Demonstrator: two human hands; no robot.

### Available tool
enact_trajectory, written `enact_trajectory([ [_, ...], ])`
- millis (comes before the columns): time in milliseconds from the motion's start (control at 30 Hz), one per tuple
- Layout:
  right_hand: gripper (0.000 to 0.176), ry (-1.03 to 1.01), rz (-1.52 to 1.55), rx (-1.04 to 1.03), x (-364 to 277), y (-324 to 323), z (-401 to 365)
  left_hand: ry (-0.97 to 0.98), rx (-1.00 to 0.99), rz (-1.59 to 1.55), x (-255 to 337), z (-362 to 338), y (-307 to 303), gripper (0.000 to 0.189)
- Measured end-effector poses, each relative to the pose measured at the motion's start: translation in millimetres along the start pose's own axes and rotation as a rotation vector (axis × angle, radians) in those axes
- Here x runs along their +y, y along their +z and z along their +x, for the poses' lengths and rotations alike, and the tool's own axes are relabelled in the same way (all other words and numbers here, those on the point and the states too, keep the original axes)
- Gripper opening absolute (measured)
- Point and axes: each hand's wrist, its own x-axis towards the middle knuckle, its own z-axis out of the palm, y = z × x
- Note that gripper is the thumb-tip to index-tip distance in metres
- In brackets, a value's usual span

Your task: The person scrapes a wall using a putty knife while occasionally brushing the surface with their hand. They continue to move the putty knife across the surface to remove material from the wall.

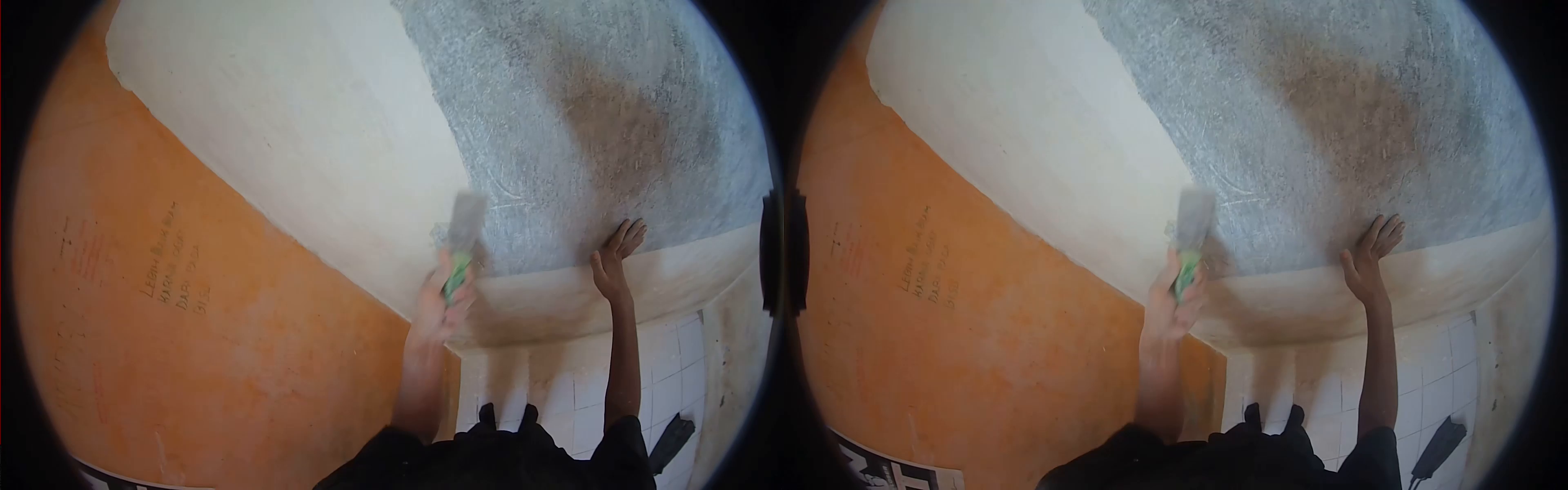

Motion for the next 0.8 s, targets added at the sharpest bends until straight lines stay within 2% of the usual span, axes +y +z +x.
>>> enact_trajectory([
  [33,0.092,0.005,0.021,-0.012,-0.7,-1.7,1.0,0.054,-0.021,0.090,3.2,6.3,19.8,0.050],
  [133,0.092,-0.002,0.023,-0.027,7.6,-8.4,2.2,0.085,-0.090,0.074,7.3,11.2,36.8,0.050],
  [200,0.092,0.004,0.024,-0.050,12.9,-4.8,-2.4,0.087,-0.010,0.020,-12.3,3.2,6.0,0.050],
  [267,0.093,-0.034,-0.008,-0.066,18.5,-3.3,-3.5,0.029,-0.021,-0.164,-35.0,-14.2,-37.4,0.050],
  [400,0.095,-0.044,-0.008,-0.067,15.0,-2.0,-2.8,-0.006,0.024,-0.248,-39.8,-31.3,-62.2,0.050],
  [467,0.096,-0.044,0.000,-0.057,16.1,-2.1,-2.6,-0.039,-0.099,-0.222,-31.3,-16.5,-52.2,0.051],
  [533,0.096,-0.024,-0.004,-0.086,14.8,-4.2,-1.7,0.043,-0.258,-0.011,-13.1,13.4,-14.4,0.052],
  [600,0.096,-0.003,-0.014,-0.106,14.2,-4.9,-4.1,0.022,-0.200,-0.032,5.2,30.5,33.9,0.052],
  [667,0.096,-0.037,-0.015,-0.101,20.4,-6.0,-3.6,0.036,-0.234,-0.071,-3.6,33.5,36.2,0.052],
  [733,0.096,-0.035,-0.017,-0.105,24.0,-6.9,-4.4,0.055,-0.249,-0.105,-23.0,30.4,24.8,0.051],
  [800,0.096,-0.036,-0.002,-0.123,23.8,-2.2,-5.8,0.086,-0.064,-0.076,-57.7,24.6,-14.9,0.052],
])
